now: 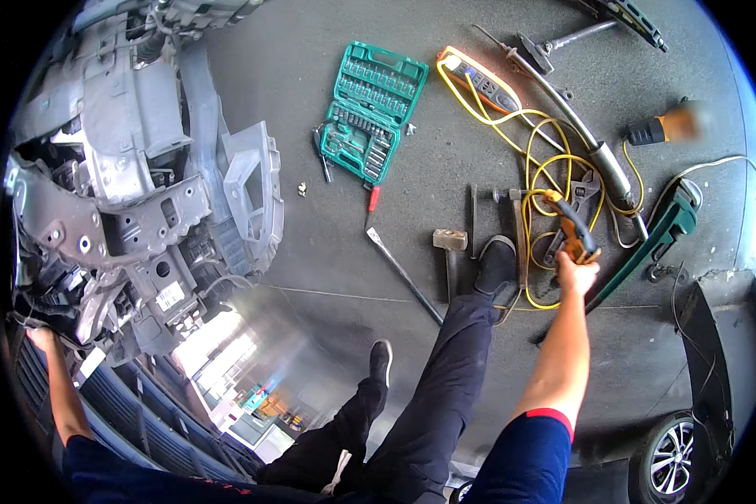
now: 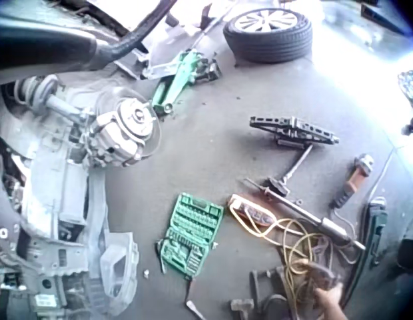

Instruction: The person hammers a car frame using a chisel and a hammer, then drills into the frame using an electric drill.

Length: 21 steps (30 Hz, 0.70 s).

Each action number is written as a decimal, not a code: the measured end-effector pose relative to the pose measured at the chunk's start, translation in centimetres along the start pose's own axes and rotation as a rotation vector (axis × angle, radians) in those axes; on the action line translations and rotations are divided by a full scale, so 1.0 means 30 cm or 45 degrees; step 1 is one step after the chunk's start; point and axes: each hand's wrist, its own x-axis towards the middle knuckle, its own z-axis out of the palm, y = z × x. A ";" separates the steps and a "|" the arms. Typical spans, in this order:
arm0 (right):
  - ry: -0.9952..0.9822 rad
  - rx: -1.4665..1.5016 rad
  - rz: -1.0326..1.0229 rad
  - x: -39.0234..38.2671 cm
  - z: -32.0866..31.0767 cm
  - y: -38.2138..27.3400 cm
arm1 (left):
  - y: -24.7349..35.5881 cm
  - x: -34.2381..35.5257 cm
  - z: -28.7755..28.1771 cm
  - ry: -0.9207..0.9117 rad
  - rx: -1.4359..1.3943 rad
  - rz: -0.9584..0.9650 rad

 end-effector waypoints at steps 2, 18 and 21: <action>-0.045 0.065 -0.080 -0.078 0.001 -0.054 | 0.004 0.066 -0.036 0.105 0.205 0.047; -1.003 -0.528 -0.459 -0.645 -0.378 -0.209 | 0.232 -0.244 0.045 0.159 -0.196 0.356; -0.761 -0.894 -0.693 -0.868 -0.598 -0.212 | 0.471 -0.300 -0.106 0.118 -0.363 0.282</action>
